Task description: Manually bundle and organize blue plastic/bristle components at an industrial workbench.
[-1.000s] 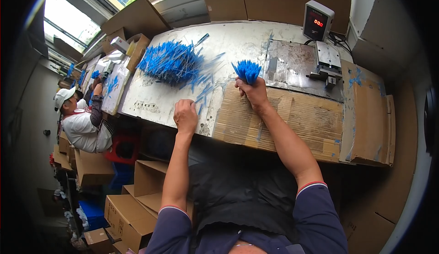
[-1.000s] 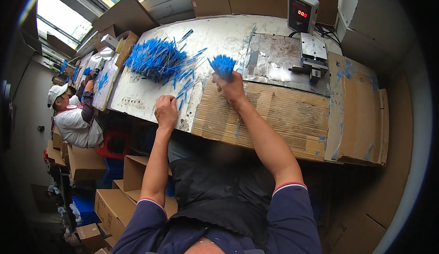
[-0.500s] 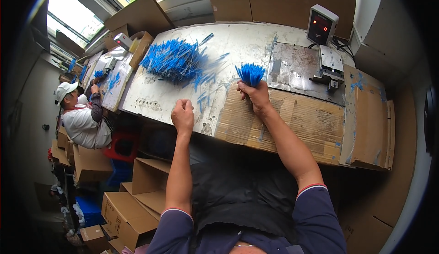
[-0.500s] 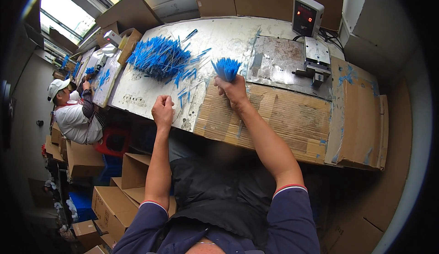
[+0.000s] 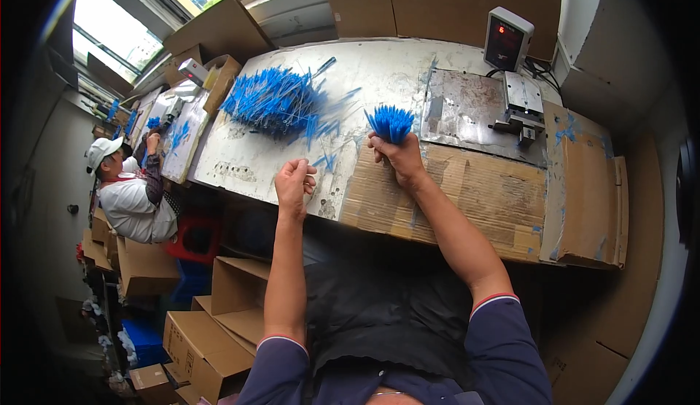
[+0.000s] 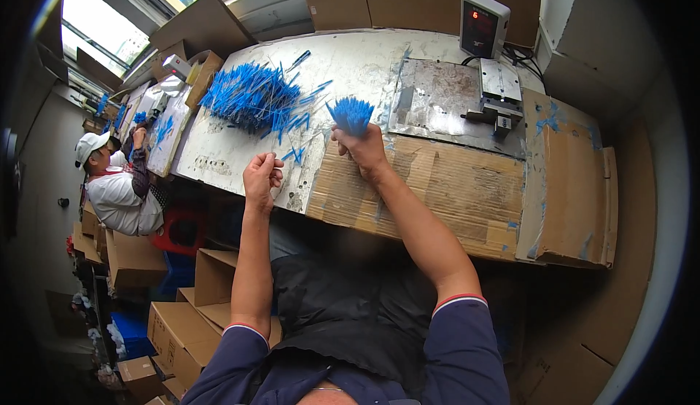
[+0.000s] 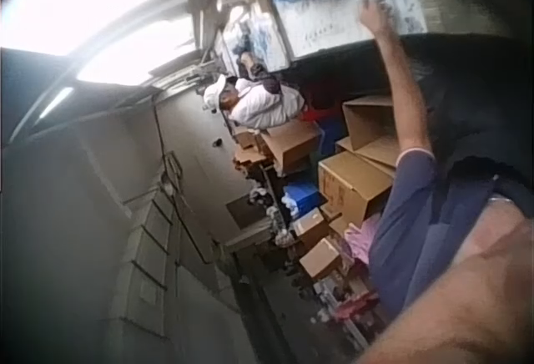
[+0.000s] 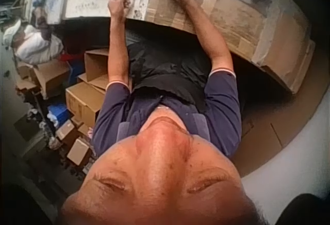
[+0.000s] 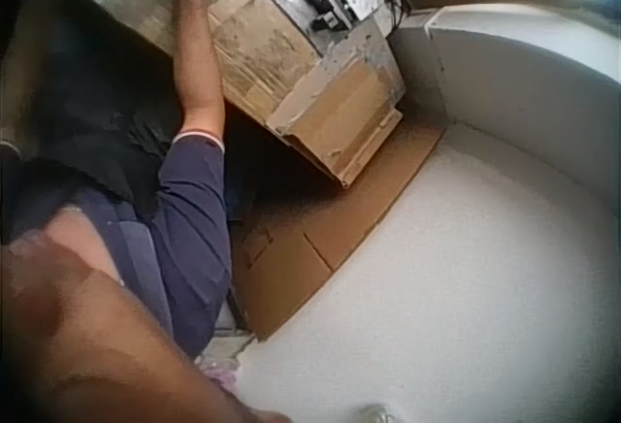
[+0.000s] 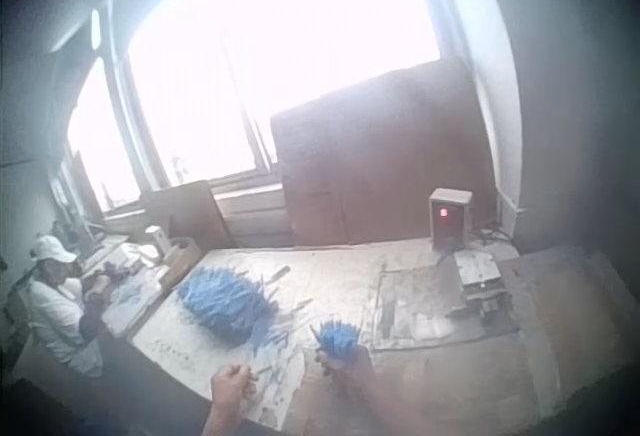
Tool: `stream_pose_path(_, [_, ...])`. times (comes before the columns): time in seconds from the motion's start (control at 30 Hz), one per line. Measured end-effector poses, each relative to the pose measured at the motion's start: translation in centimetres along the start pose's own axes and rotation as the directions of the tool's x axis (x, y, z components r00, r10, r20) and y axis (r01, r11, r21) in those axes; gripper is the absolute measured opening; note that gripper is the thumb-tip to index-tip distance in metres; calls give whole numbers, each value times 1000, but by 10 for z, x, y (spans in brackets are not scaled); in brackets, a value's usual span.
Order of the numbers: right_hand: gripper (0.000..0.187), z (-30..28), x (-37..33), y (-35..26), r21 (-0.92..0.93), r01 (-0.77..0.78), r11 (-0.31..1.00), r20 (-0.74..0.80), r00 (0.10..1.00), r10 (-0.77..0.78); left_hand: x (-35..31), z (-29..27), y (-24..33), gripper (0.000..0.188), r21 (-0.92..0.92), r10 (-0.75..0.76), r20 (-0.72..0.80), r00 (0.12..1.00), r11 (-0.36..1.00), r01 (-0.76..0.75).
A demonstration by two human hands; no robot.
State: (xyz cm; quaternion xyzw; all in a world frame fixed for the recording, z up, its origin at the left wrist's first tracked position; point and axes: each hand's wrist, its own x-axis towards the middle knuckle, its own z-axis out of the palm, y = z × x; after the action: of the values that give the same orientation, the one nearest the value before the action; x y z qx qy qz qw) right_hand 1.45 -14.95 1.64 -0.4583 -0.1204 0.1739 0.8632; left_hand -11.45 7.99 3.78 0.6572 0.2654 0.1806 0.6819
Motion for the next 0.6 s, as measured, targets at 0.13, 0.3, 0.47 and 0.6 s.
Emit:
stream_pose_path(0.13, [20,1,-2,-12,86,-90,992,-2,996,91,-9,17,4,16,-26,-8,72,997,1000,9])
stream_pose_path(0.3, [30,-1,0,-12,280,-339,898,147,940,309,-22,45,14,15,-2,43,206,978,999,-44])
stream_pose_path(0.47, [36,-8,4,-1,405,-381,831,163,925,345,-37,72,20,15,68,66,280,958,994,-89])
stream_pose_path(0.6, [30,-12,8,2,474,-353,807,101,932,348,-51,77,15,14,176,83,345,935,973,-152])
